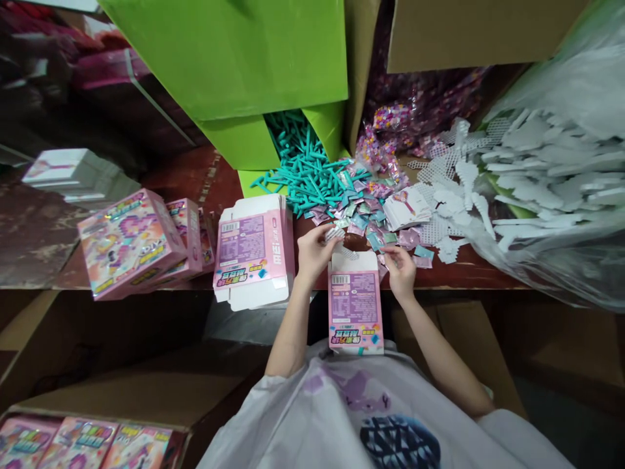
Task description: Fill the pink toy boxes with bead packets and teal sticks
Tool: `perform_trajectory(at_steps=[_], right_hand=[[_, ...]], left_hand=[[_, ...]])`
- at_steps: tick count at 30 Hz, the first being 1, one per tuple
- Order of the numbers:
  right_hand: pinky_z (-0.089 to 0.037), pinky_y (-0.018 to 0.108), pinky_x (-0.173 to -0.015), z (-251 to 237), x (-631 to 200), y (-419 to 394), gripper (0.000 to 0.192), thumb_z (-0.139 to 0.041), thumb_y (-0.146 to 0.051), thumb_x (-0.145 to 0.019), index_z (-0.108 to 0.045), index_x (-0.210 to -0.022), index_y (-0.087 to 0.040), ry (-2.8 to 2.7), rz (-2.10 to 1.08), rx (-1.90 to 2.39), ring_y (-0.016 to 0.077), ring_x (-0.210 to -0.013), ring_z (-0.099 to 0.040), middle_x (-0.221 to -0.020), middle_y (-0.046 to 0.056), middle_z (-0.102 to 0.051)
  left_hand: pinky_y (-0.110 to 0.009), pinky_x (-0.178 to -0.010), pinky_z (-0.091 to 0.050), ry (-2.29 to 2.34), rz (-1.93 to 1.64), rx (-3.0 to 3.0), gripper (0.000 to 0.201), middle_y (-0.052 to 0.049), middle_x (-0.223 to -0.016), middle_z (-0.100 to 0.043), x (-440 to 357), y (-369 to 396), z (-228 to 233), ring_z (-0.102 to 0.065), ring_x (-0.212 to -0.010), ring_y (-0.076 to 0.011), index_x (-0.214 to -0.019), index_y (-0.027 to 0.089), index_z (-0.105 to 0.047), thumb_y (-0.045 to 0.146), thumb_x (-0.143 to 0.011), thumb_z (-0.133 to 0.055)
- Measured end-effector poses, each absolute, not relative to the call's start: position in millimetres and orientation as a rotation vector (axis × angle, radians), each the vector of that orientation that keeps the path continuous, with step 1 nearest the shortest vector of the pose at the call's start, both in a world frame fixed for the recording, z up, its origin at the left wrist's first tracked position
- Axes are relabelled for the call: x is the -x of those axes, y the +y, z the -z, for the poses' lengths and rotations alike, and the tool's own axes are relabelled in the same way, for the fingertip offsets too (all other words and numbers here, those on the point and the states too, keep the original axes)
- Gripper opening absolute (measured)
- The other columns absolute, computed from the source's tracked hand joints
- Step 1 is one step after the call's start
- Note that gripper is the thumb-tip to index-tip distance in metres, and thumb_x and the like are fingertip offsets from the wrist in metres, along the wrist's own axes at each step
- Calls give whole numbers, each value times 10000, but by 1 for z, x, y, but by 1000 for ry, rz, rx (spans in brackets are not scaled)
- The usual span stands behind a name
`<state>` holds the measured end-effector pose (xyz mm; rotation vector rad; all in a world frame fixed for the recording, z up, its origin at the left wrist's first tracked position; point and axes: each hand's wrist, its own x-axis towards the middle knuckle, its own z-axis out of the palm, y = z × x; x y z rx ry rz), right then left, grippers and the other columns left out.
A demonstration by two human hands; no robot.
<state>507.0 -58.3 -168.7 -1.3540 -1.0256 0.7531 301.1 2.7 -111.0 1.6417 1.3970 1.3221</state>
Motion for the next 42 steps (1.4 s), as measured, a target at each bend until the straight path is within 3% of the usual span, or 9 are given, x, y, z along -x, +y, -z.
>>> perform_trajectory(at_steps=[8,14,17,22,25,31,37,42], right_hand=[[-470,295,-763,179,-502,-73,165,-623,-323,-797,-603,-855,-170,-923,-706,1433,159,-778,-595,-834,37,-629],[-468,274,-715,194,-486,-88,230,-612,-326,-796,-567,-962,-173,-875,-677,1483,154,-769,-577,-910,55,-618],[-470,283,-723,202,-478,-93,301,-618,-324,-782,-541,-1032,-175,-883,-666,1511,160,-800,-568,-971,70,-604],[-469,321,-771,208,-476,-94,334,-562,-297,-808,-570,-1118,-173,-962,-590,1578,178,-855,-566,-1065,97,-607],[-466,322,-758,207,-478,-91,338,-530,-254,-800,-609,-1119,-174,-1034,-589,1584,173,-829,-559,-1127,108,-605],[-449,279,-666,208,-482,-91,401,-560,-235,-770,-596,-1164,-167,-973,-701,1550,149,-702,-542,-1028,80,-655],[-452,304,-739,215,-488,-95,336,-546,-251,-800,-627,-1118,-177,-1048,-694,1501,177,-772,-588,-922,61,-676],[-456,297,-681,218,-484,-99,233,-540,-299,-827,-658,-985,-174,-1026,-758,1472,172,-696,-581,-792,34,-645]], left_hand=[[-318,-743,-515,1151,-1071,-1792,328,-82,-958,-734,-307,38,106,-673,-828,-209,-1015,179,-726,297,-709,-731],[-318,-810,-474,1079,-541,-2085,342,-81,-995,-725,-341,30,123,-662,-892,-219,-1097,203,-690,316,-776,-668],[-393,-921,-404,1086,-327,-2190,362,-86,-982,-712,-344,12,125,-629,-971,-247,-1120,199,-658,354,-793,-646],[-491,-1037,-204,1404,-541,-2256,323,-101,-1297,-578,-321,-34,130,-444,-1252,-254,-1184,228,-583,347,-945,-400],[-502,-1034,-181,1425,-469,-2301,367,-104,-1308,-575,-318,-52,140,-407,-1293,-261,-1260,238,-532,364,-954,-373],[-536,-1051,-149,1206,-406,-2384,349,-90,-1197,-651,-323,-55,148,-448,-1276,-247,-1258,253,-533,308,-962,-355],[-447,-1056,-283,1646,-971,-1966,503,-161,-1385,-479,-307,-86,180,-394,-1313,-255,-1360,168,-407,354,-899,-483],[-399,-1000,-380,1526,-1076,-1537,451,-104,-1174,-626,-308,-103,201,-566,-1110,-219,-1312,196,-438,408,-914,-450]])
